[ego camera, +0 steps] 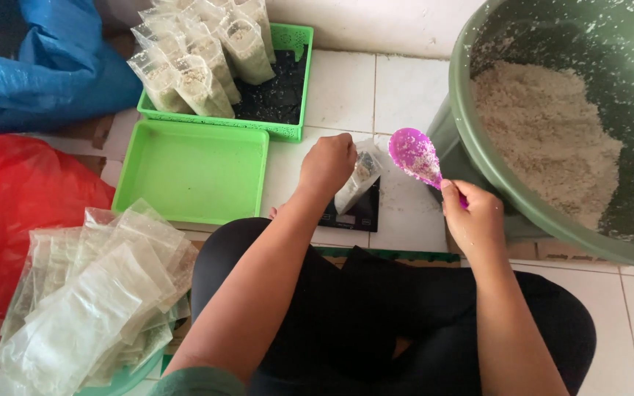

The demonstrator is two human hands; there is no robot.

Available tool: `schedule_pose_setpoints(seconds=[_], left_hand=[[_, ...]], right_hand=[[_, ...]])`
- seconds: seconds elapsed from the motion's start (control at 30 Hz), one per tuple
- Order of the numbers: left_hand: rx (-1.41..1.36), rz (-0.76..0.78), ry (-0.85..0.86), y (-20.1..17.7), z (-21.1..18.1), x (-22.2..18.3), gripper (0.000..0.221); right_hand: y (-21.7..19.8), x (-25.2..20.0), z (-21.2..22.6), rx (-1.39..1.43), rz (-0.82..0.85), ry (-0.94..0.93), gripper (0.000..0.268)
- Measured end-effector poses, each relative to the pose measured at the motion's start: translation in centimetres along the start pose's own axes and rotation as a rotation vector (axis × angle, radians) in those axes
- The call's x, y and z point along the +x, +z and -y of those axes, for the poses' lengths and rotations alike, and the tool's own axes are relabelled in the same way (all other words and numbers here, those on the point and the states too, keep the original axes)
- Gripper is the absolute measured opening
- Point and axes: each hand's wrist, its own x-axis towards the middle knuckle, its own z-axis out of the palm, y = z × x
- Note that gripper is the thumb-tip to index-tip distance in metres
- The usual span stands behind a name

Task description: Packaging white powder from a large basin into small plastic bags and weighing them on a digital scale.

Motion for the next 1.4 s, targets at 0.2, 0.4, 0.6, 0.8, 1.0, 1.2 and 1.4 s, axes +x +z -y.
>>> schedule_pose_setpoints(seconds=[0.2,0.4,0.6,0.8,1.0,1.2,1.4], left_hand=[[-0.115,-0.035,-0.027,0.0,0.1,0.1,0.023],[-0.096,0.022,-0.143,-1.3,-0.4,-0.6,0.028],[-0.028,0.169,-0.209,-4.1,-3.1,-2.6,0.052],[-0.012,0.149,-0.318,-2.7,-1.2,-1.4,0.064],[-0.224,-0.18,0.03,-4.4,-3.0,-2.2,0.021],[-0.4,-0.282,0.502,-5.6,-11.1,-0.6,0.008],[-0.255,-0.156,0.737,-1.0,-13.8,-1.3,0.052]], right_hand=[[0.2,0.1,-0.5,0.017,0.001,0.013,0.022],[-0.2,0.1,0.3,0.039,0.003,0.018,0.023],[0.2,0.1,0.0,0.054,0.0,0.03,0.024],[-0.2,-0.3,0.5,0.07,-0.013,0.053,0.023],[-2.3,-0.3,2.8,0.21,0.114,0.145,0.035],[-11.7,1.6,6.5,0.594,-0.033,0.066,0.026],[-18.9,13.2,6.3,-0.125,0.045,0.205,0.03]])
